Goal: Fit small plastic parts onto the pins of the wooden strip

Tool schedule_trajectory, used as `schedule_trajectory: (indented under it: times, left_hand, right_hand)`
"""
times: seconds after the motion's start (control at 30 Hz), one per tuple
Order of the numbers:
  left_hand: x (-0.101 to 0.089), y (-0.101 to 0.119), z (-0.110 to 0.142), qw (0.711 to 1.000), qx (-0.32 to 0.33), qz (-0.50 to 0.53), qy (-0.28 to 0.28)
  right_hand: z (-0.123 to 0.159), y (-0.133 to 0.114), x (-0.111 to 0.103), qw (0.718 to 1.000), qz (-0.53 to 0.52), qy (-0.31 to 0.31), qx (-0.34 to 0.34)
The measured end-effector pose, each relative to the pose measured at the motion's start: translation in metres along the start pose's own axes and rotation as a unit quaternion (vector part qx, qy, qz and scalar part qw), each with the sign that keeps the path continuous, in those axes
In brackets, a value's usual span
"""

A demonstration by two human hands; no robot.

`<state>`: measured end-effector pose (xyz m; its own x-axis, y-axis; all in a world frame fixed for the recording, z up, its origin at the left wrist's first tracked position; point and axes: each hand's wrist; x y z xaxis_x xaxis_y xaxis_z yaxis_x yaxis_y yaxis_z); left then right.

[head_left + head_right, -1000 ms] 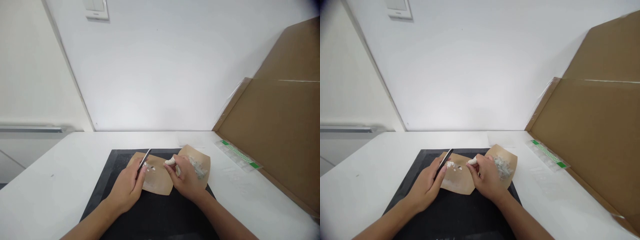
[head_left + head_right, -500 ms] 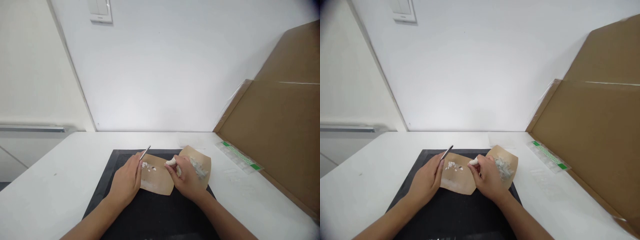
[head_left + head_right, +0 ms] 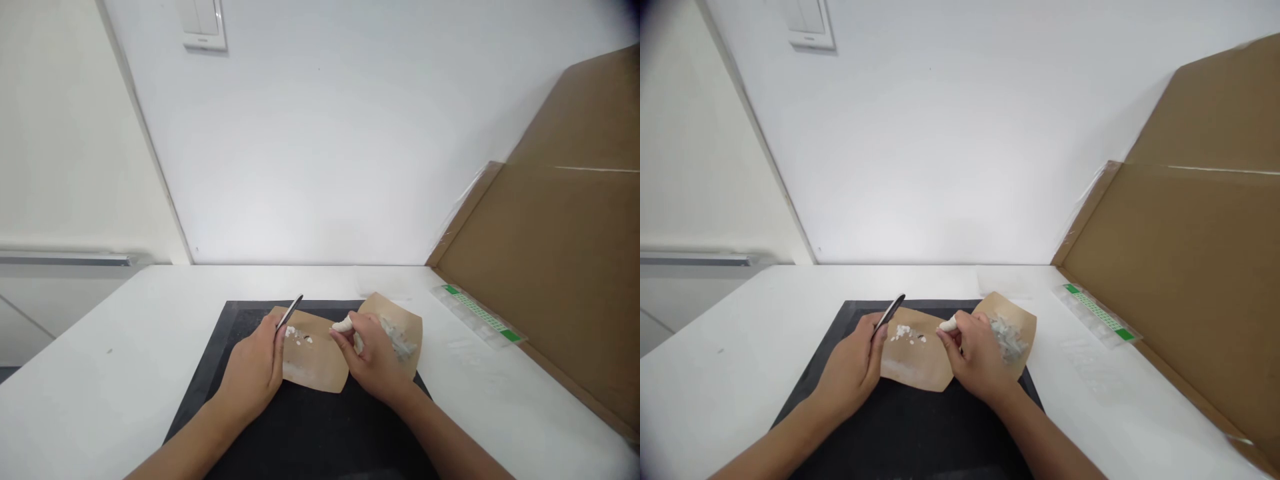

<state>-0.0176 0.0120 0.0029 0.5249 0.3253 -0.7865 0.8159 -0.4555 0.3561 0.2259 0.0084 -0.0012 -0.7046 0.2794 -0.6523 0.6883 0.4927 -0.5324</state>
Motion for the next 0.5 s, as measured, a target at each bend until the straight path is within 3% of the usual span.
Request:
schedule_trajectory:
  times: [0.3, 0.5]
  left_hand:
    - [0.0012, -0.001, 0.0016, 0.999, 0.036, 0.022, 0.005]
    - [-0.0003, -0.002, 0.0044, 0.999, 0.016, 0.033, -0.013]
  right_hand:
    - [0.0013, -0.0011, 0.0004, 1.0, 0.002, 0.013, -0.017]
    - [0.0026, -0.0003, -0.0013, 0.999, -0.013, 0.032, -0.023]
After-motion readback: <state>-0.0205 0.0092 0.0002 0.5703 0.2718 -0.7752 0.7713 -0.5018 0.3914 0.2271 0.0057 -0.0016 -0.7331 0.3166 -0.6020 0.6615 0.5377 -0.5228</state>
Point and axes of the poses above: each hand's wrist, its own z-axis away from the middle knuckle, its own x-axis out of the palm, y = z × x, and after that the axes turned 9 degrees about -z, right-handed
